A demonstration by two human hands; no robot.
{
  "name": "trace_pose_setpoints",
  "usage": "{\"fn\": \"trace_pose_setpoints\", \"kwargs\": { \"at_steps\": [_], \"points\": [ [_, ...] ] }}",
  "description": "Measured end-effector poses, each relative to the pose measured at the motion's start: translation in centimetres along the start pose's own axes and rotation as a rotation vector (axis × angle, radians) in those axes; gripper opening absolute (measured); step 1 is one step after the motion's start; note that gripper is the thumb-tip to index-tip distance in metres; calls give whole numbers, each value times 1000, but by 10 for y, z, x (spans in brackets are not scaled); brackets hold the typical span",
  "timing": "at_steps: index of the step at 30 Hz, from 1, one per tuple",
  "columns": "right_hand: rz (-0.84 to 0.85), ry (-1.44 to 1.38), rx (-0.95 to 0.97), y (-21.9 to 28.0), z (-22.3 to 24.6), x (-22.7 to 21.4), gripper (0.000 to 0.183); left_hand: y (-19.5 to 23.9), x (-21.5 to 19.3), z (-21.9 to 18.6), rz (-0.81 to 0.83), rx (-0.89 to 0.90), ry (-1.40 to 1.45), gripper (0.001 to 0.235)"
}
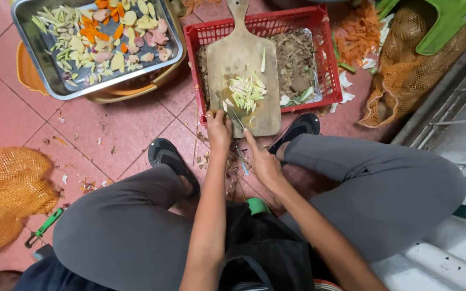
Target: Chopping lemongrass and preparing other vegetables on a wooden cutting board while sitting on the floor.
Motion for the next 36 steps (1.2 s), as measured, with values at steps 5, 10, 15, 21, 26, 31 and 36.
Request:
{"fn": "trace_pose_setpoints", "kwargs": {
  "at_steps": [5, 10, 15, 21, 26, 31, 36],
  "points": [
    [75, 55, -14, -14, 15, 9, 88, -2, 3, 9, -34, -21, 4, 16],
    [-58, 39, -77, -34, 21, 28, 87, 12, -3, 3, 3, -9, -23, 19],
    [72, -66, -36, -26, 8, 21, 87, 7, -15, -9, -3, 103, 59, 27],
    [2, -55, -77, -2, -7, 10, 85, 6, -4, 0, -32, 113, 46, 18],
    [55, 115, -37, -14, 9, 4, 90, 5, -8, -1, -63, 128, 60, 18],
    [15, 56, -54, -24, 14, 17, 86, 5, -8, -5, -30, 89, 45, 16],
    [-26, -23, -80, -37, 21, 13, 88, 0, -4, 0, -34, 127, 30, 14]
  ]
}}
Point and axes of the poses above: each hand's wrist, its own y-axis away from the middle knuckle, its own x-axis out of the palm, z = x × y, the point moved 5 cm from there along -y, towards the middle knuckle, and after that the axes turned 12 degrees about x, right-handed, at the moved point
